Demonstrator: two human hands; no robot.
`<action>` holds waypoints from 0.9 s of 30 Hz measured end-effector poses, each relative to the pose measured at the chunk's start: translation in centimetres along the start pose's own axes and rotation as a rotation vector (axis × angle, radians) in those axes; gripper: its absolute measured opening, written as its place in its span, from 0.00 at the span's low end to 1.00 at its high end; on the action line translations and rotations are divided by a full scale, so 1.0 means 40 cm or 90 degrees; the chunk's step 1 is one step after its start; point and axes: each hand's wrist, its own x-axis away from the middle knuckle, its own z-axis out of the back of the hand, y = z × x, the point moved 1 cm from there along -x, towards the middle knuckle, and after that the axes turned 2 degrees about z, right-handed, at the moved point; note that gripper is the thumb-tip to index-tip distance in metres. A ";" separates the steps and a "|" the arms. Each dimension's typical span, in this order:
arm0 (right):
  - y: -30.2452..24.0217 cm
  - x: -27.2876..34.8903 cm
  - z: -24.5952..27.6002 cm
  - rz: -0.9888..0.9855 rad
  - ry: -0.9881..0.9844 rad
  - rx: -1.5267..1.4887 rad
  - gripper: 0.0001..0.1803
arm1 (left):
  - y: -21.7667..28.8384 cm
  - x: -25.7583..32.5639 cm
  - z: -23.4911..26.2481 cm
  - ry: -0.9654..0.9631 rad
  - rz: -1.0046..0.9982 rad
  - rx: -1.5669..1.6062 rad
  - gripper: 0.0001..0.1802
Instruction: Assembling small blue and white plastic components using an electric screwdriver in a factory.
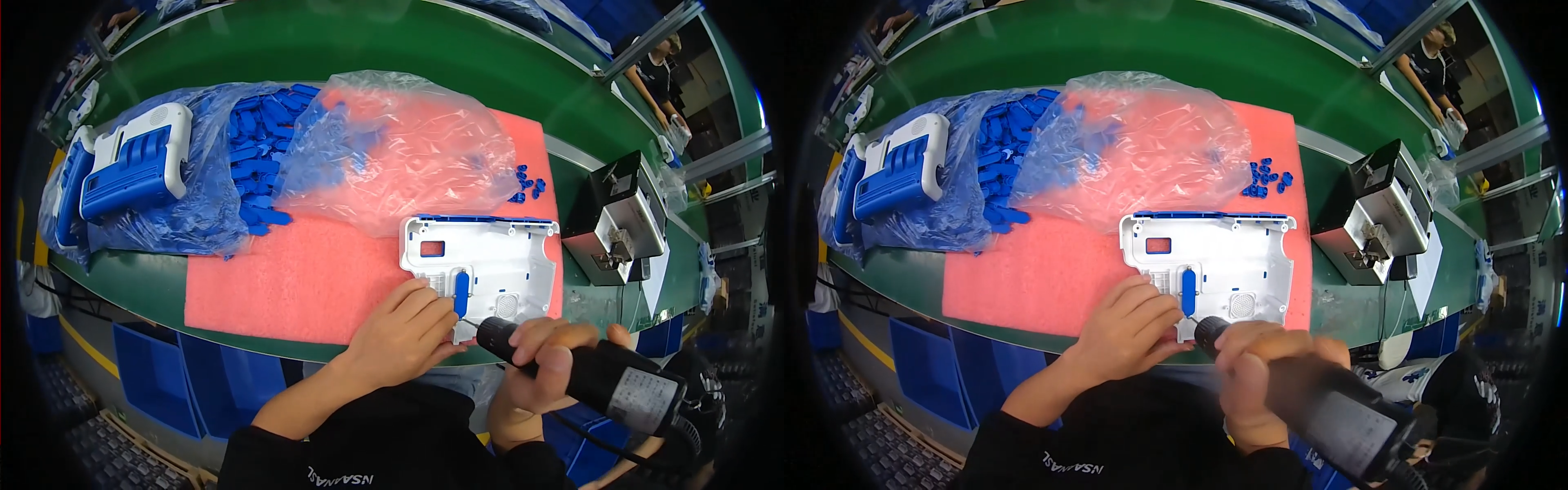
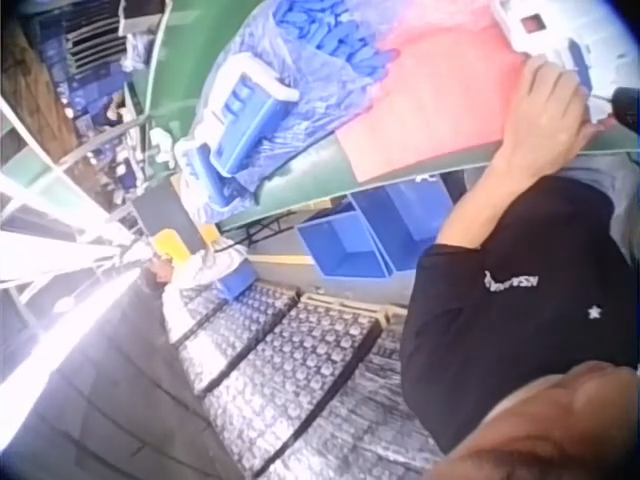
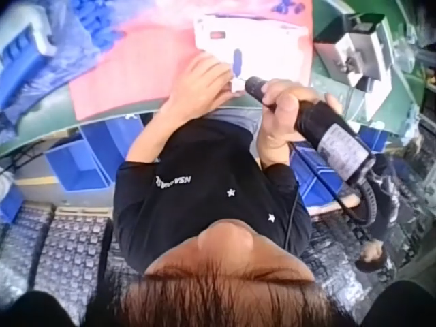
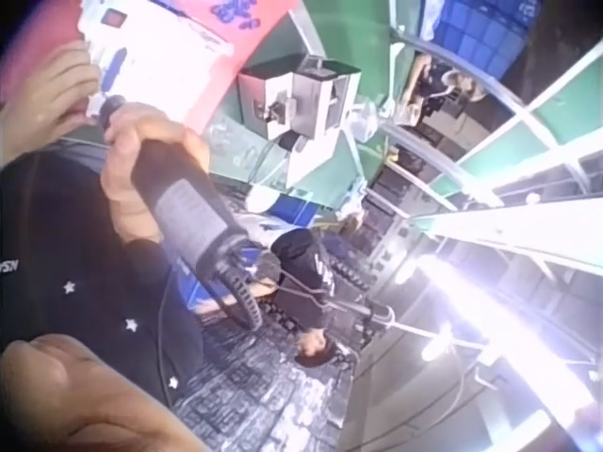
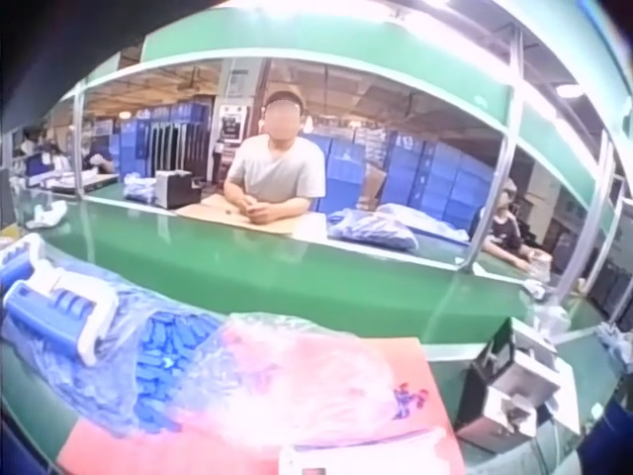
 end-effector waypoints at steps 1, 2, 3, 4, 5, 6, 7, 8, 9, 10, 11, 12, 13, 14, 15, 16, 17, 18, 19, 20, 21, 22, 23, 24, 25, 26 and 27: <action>0.010 0.000 0.005 0.010 -0.026 -0.002 0.30 | 0.000 0.000 0.000 0.001 0.001 0.000 0.22; 0.009 -0.002 0.000 0.006 -0.028 -0.018 0.28 | 0.000 0.001 0.000 0.001 0.002 0.000 0.22; 0.011 -0.001 0.000 0.005 -0.029 -0.019 0.28 | -0.001 0.003 -0.001 0.001 0.004 0.001 0.22; 0.014 -0.001 0.005 0.009 -0.054 -0.026 0.26 | 0.000 0.002 -0.001 0.001 0.005 0.001 0.22; 0.018 0.001 0.011 0.013 -0.080 -0.034 0.25 | 0.001 0.002 0.000 0.007 0.001 -0.005 0.22; 0.023 0.008 0.023 0.018 -0.127 0.011 0.24 | 0.001 0.003 0.000 0.013 -0.003 -0.012 0.22; 0.031 0.012 0.036 0.025 -0.175 0.054 0.23 | 0.001 0.002 -0.002 0.014 -0.003 -0.013 0.22; 0.036 0.009 0.044 0.046 -0.182 0.035 0.23 | 0.000 0.003 -0.005 0.001 -0.002 -0.018 0.22; 0.041 0.013 0.039 0.038 -0.136 0.006 0.23 | 0.000 0.003 -0.007 -0.012 -0.001 -0.023 0.22; 0.038 0.008 0.023 0.030 -0.087 -0.019 0.24 | 0.000 0.001 -0.006 -0.014 -0.004 -0.022 0.22; 0.032 -0.004 0.017 0.016 -0.061 -0.033 0.25 | 0.000 -0.002 -0.004 -0.014 -0.004 -0.019 0.22; 0.022 -0.015 0.017 0.000 -0.023 -0.030 0.27 | 0.000 -0.004 -0.002 -0.014 -0.004 -0.017 0.22; 0.023 -0.028 0.024 -0.026 0.034 -0.108 0.28 | -0.002 0.001 -0.003 -0.014 -0.002 -0.018 0.22; 0.011 -0.058 0.051 -0.010 0.042 -0.148 0.26 | 0.000 -0.002 -0.001 -0.014 0.002 -0.017 0.22; -0.008 -0.096 0.061 0.047 0.016 -0.126 0.23 | 0.002 -0.006 0.001 -0.014 0.005 -0.017 0.22; -0.028 -0.124 0.087 0.019 0.066 -0.159 0.27 | 0.002 -0.009 -0.004 -0.016 -0.004 -0.013 0.22; -0.048 -0.141 0.082 0.019 0.100 -0.141 0.26 | 0.001 -0.009 -0.008 -0.006 -0.004 -0.012 0.22; -0.060 -0.156 0.091 0.022 0.101 -0.133 0.25 | 0.002 -0.010 -0.009 0.004 -0.006 -0.010 0.22; -0.065 -0.172 0.103 0.030 0.103 -0.123 0.24 | 0.001 -0.009 -0.008 0.005 -0.022 -0.002 0.22; -0.068 -0.199 0.117 0.060 0.099 -0.122 0.22 | 0.002 -0.011 -0.006 -0.006 -0.009 -0.015 0.20; -0.041 -0.243 0.192 0.109 0.000 -0.221 0.21 | 0.002 -0.009 -0.004 -0.016 0.003 -0.027 0.19; -0.040 -0.293 0.250 0.111 0.053 -0.260 0.19 | 0.000 -0.007 -0.011 -0.024 0.008 -0.035 0.20; -0.033 -0.354 0.300 0.138 0.116 -0.260 0.14 | 0.003 -0.011 -0.012 -0.025 0.006 -0.038 0.20; -0.024 -0.426 0.360 0.149 0.194 -0.280 0.09 | 0.013 -0.015 -0.004 -0.023 0.005 -0.043 0.20; 0.020 -0.489 0.393 0.141 0.338 -0.284 0.07 | 0.009 -0.006 -0.002 -0.005 0.005 -0.055 0.21; 0.092 -0.552 0.471 0.161 0.361 -0.263 0.10 | 0.009 0.001 0.002 -0.003 -0.012 -0.050 0.21; 0.131 -0.600 0.499 0.150 0.479 -0.133 0.14 | 0.008 0.001 0.000 0.004 -0.006 -0.057 0.20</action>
